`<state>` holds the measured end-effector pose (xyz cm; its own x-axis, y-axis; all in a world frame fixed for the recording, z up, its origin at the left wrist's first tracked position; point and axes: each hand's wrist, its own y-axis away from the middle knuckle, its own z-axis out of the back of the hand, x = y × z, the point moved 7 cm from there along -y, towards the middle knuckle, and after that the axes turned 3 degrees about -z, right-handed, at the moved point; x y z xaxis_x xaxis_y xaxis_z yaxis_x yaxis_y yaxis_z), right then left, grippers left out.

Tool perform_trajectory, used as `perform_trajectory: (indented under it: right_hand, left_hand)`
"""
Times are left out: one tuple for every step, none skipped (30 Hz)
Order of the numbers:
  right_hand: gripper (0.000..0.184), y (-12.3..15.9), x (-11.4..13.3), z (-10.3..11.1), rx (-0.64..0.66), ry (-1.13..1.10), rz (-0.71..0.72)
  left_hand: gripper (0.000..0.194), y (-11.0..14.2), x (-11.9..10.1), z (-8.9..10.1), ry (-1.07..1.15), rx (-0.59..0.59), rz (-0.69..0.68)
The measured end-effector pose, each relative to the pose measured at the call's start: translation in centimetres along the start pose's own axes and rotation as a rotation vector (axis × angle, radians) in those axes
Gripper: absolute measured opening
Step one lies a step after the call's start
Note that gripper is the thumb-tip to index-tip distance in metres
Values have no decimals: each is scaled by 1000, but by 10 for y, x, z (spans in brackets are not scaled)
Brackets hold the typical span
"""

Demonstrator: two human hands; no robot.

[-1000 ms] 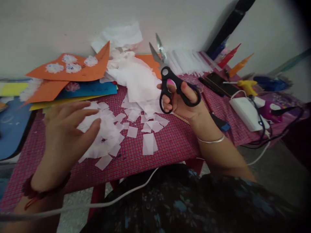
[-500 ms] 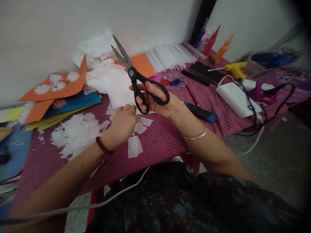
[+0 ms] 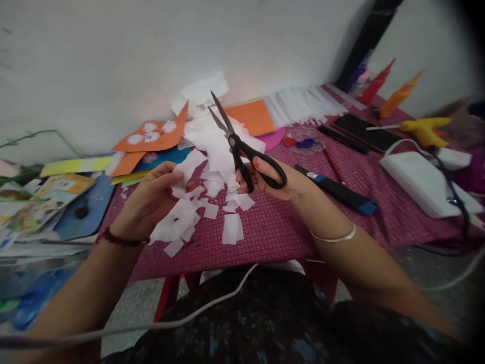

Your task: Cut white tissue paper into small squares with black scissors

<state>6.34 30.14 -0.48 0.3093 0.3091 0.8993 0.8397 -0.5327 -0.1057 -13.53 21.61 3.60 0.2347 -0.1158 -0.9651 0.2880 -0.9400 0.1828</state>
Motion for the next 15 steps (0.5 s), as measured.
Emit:
perform_trajectory:
  right_hand:
    - [71, 0, -6, -6, 43, 33, -30]
    - [70, 1, -11, -13, 90, 69, -41]
    - [66, 1, -16, -21, 141, 121, -47]
    - [64, 3, -22, -30, 205, 191, -67]
    - [65, 5, -27, -39, 277, 252, -81]
    - [71, 6, -30, -47, 315, 272, -88]
    - [78, 7, -35, -53, 339, 302, -125]
    - [85, 8, -39, -58, 360, 333, -155]
    - [89, 8, -41, -63, 360, 357, -178]
    - [91, 7, -45, -67, 364, 383, -225]
    - [92, 5, -48, -70, 358, 406, -260]
    - [93, 3, -52, -72, 348, 427, -296]
    - [93, 0, -56, -73, 340, 445, -330]
    - [94, -4, -59, -75, 333, 455, -349]
    - [93, -9, -61, -77, 330, 459, -359]
  left_hand:
    - [17, 5, -1, 12, 24, -51, -4]
    - [17, 10, -2, 23, 43, -101, -8]
    - [16, 14, -2, 34, 62, -147, -9]
    - [16, 18, -1, 44, 78, -190, -4]
    - [15, 22, 0, 54, 89, -238, 7]
    - [14, 26, 1, 64, 96, -291, 10]
    - [14, 29, 1, 73, 100, -342, 9]
    - [13, 32, 2, 81, 100, -382, 10]
    - [13, 33, 3, 88, 100, -407, 10]
    - [13, 34, 4, 94, 102, -415, 11]
    - [13, 33, 6, 99, 104, -406, 16]
    - [14, 32, 9, 104, 103, -383, 26]
    - [15, 30, 12, 107, 100, -355, 35]
    - [17, 28, 16, 111, 93, -321, 43]
    - [20, 26, 19, 113, 83, -285, 49]
